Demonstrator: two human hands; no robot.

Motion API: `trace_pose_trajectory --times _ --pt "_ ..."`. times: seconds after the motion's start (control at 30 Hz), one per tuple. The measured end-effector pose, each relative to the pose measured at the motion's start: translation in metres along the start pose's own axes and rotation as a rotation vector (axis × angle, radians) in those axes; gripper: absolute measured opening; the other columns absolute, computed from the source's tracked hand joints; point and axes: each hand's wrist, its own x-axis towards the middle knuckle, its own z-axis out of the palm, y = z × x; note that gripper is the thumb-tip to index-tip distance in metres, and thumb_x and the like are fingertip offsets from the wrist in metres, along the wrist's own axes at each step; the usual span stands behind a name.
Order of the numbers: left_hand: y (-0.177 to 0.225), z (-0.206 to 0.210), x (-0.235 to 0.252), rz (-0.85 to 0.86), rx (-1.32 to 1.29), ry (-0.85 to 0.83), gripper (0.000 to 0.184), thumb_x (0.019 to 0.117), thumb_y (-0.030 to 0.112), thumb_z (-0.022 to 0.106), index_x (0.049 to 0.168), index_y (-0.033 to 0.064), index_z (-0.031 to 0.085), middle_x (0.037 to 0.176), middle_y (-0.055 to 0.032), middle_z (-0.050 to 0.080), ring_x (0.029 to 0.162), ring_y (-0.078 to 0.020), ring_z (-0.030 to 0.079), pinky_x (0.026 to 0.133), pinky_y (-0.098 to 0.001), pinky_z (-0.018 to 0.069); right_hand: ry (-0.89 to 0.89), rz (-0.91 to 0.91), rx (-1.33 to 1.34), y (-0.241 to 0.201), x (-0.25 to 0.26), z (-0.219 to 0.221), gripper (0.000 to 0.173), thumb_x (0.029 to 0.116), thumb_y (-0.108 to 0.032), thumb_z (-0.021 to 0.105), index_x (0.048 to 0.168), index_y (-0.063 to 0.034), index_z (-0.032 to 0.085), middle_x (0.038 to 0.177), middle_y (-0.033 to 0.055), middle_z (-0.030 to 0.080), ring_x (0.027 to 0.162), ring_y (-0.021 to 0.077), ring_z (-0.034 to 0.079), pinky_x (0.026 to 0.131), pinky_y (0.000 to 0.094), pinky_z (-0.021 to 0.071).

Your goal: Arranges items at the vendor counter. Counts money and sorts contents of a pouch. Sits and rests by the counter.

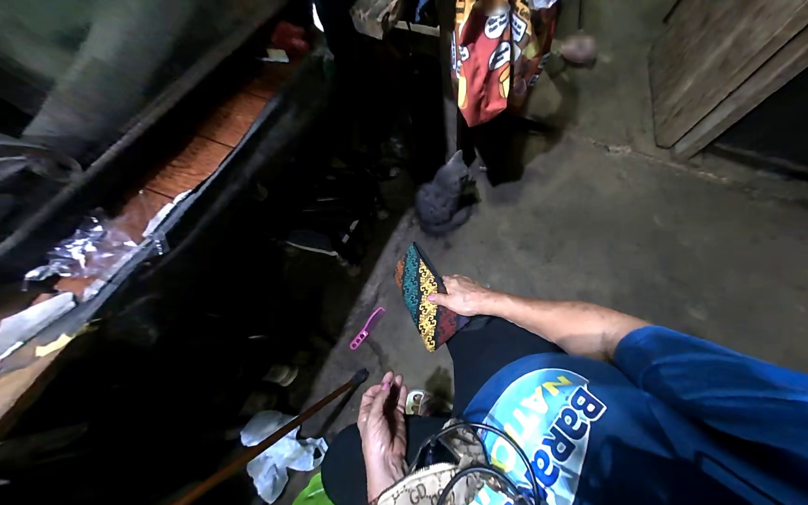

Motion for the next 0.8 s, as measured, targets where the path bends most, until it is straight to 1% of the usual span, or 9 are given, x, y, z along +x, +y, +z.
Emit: trace_pose_trajectory --times 0.1,0.3,0.43,0.67,0.8 --pt "-0.001 -0.0016 0.0003 0.01 -0.015 -0.01 0.011 0.1021 -0.001 0.048 0.096 0.0065 0.052 0.102 -0.01 0.074 0.085 -0.0195 0.075 0.072 -0.0337 0.0634 0.01 -0.006 0.006 0.0014 0.0003 0.0008 0.068 0.1041 -0.055 0.047 0.133 0.0052 0.059 0.137 0.0263 0.058 0.133 0.0382 0.053 0.111 0.0587 0.0398" --pt "-0.0005 -0.0015 0.0 0.016 -0.021 -0.016 0.013 0.1015 -0.002 0.047 0.095 0.007 0.053 0.1 -0.0103 0.075 0.084 -0.0194 0.075 0.071 -0.0329 0.0635 0.005 -0.014 -0.002 0.0035 0.0025 0.0019 0.068 0.1042 -0.055 0.046 0.132 0.0054 0.059 0.138 0.026 0.058 0.134 0.0378 0.053 0.111 0.0581 0.0394" --pt "-0.0015 -0.0023 0.0015 0.002 -0.033 -0.002 0.011 0.1055 0.004 0.045 0.1 0.0076 0.053 0.101 -0.0092 0.074 0.085 -0.0198 0.075 0.072 -0.0339 0.0634 -0.004 -0.016 -0.002 0.0047 0.0033 0.0022 0.068 0.1045 -0.056 0.045 0.133 0.0043 0.059 0.138 0.0255 0.058 0.134 0.0379 0.053 0.111 0.059 0.0399" --pt "-0.0006 -0.001 0.0021 -0.019 -0.031 0.008 0.011 0.1078 0.01 0.045 0.102 0.0086 0.054 0.099 -0.0079 0.073 0.086 -0.0199 0.074 0.073 -0.0345 0.0631 -0.007 -0.014 0.0 0.0043 0.0031 0.002 0.066 0.1048 -0.055 0.045 0.13 0.0034 0.061 0.136 0.0247 0.059 0.133 0.0373 0.054 0.11 0.0589 0.04" --pt "0.0005 -0.0006 0.0026 -0.035 -0.029 0.025 0.013 0.1094 0.015 0.043 0.106 0.0089 0.054 0.1 -0.0082 0.074 0.087 -0.0204 0.075 0.074 -0.0347 0.063 -0.008 -0.012 -0.008 0.0043 0.0034 0.002 0.067 0.1046 -0.056 0.045 0.131 0.0037 0.06 0.135 0.025 0.059 0.133 0.0374 0.054 0.11 0.0589 0.0402"
